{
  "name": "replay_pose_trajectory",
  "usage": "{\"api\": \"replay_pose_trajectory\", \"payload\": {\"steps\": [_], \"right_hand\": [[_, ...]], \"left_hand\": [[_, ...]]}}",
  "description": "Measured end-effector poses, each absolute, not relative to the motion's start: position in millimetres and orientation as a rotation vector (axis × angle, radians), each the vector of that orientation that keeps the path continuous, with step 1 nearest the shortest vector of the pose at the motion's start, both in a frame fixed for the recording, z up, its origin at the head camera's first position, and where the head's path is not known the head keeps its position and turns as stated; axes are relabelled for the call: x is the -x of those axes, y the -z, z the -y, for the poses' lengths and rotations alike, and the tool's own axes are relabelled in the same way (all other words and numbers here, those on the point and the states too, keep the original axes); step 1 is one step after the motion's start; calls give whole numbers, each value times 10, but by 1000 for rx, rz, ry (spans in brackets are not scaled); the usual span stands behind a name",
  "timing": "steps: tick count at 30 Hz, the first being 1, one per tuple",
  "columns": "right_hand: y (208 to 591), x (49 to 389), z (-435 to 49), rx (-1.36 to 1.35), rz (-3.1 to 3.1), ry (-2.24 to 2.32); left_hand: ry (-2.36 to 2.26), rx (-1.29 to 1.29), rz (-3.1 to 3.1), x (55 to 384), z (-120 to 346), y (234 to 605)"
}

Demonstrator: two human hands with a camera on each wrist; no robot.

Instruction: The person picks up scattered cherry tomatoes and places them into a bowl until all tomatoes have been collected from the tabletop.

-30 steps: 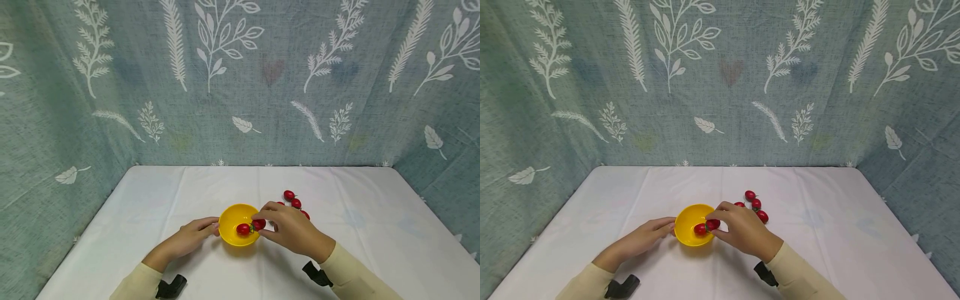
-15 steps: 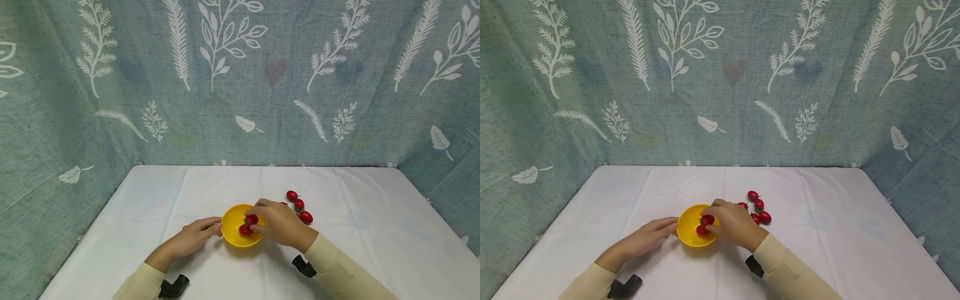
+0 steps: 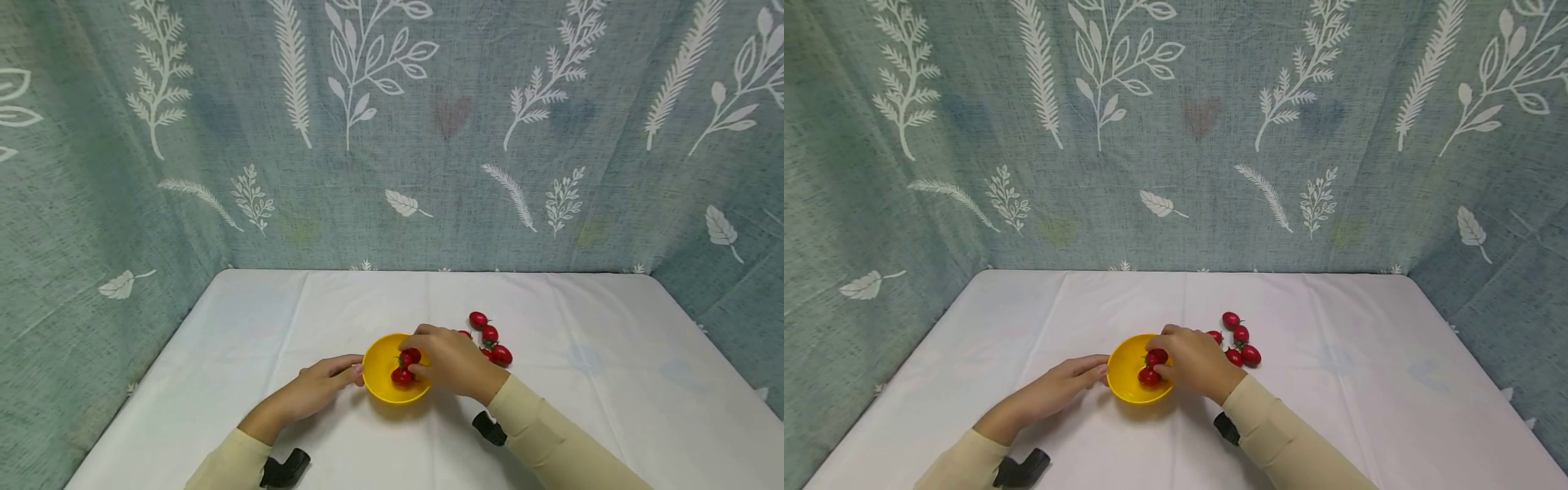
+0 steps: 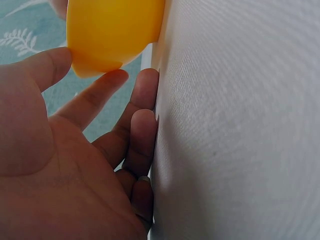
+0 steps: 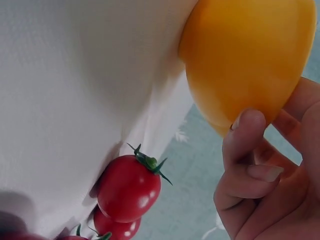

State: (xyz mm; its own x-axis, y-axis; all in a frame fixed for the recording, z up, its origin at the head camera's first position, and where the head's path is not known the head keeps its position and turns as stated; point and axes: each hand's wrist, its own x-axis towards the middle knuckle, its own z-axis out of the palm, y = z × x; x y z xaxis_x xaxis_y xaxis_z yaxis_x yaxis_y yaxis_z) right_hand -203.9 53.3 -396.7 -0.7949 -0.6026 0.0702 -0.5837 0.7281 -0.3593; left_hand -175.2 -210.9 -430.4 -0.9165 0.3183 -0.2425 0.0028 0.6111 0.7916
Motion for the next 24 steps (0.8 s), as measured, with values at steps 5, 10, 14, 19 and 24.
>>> {"api": "replay_pose_trajectory", "payload": {"steps": [5, 10, 14, 19, 24], "right_hand": [[4007, 2065, -505, 980, -2849, 551], [4027, 2088, -482, 983, -2830, 535], [4022, 2101, -470, 985, -2810, 533], [4008, 2105, -458, 966, -2791, 540], [4006, 2109, -443, 947, -2784, 539]], "left_hand": [[-1202, -263, -2483, 1757, 2113, 4305], [-1204, -268, -2482, 1760, 2111, 4305], [-1197, -260, -2493, 1757, 2107, 4301], [-1187, -248, -2500, 1759, 2102, 4309], [-1191, -256, -2500, 1764, 2109, 4316]]}}
